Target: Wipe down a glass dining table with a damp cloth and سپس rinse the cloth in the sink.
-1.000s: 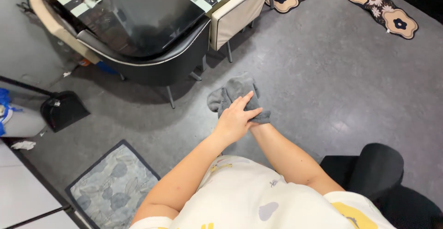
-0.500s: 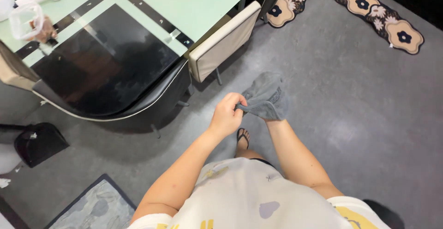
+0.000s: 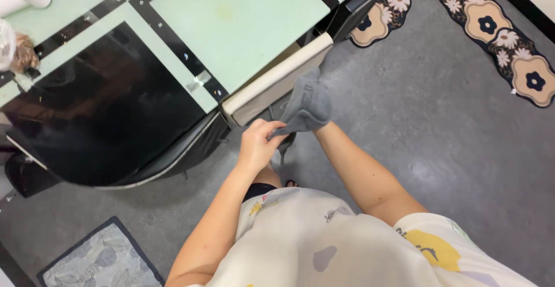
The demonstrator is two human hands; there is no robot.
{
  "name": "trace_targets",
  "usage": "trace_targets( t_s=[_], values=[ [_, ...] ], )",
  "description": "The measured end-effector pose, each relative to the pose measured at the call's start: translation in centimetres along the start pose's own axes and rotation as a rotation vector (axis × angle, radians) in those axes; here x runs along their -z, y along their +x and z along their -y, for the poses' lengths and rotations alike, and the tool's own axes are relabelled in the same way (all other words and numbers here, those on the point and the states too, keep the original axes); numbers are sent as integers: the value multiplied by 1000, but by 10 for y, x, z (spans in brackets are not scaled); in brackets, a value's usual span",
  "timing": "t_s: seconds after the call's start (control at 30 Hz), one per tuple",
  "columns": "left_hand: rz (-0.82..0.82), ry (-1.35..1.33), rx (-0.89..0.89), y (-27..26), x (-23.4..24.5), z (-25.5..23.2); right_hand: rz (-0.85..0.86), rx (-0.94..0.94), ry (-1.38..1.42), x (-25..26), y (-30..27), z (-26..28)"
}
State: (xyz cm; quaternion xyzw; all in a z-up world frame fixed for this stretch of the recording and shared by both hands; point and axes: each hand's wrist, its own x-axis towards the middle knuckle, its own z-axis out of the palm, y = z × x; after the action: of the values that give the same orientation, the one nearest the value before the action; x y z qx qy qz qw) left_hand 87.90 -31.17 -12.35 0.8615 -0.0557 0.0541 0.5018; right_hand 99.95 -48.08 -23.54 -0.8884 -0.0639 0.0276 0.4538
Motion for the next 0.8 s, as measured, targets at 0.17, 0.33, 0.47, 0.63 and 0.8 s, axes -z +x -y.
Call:
trace_targets(
  t_s=[0.17, 0.33, 0.47, 0.63, 0.8],
  values=[
    [-140, -180, 312, 89, 19, 61, -21, -117, -225, -89, 117, -46],
    [-157, 190, 179, 162, 13, 189, -50, -233, -438, -116, 196, -23],
    [44, 229, 322, 202, -1, 199, 73, -83, -853, -139, 222, -39],
    [62, 89, 256, 253, -26, 190, -105, -378, -706, -122, 271, -49],
    [139, 241, -19, 326, -51, 176, -266, -651, -730, -58, 326, -64]
  ],
)
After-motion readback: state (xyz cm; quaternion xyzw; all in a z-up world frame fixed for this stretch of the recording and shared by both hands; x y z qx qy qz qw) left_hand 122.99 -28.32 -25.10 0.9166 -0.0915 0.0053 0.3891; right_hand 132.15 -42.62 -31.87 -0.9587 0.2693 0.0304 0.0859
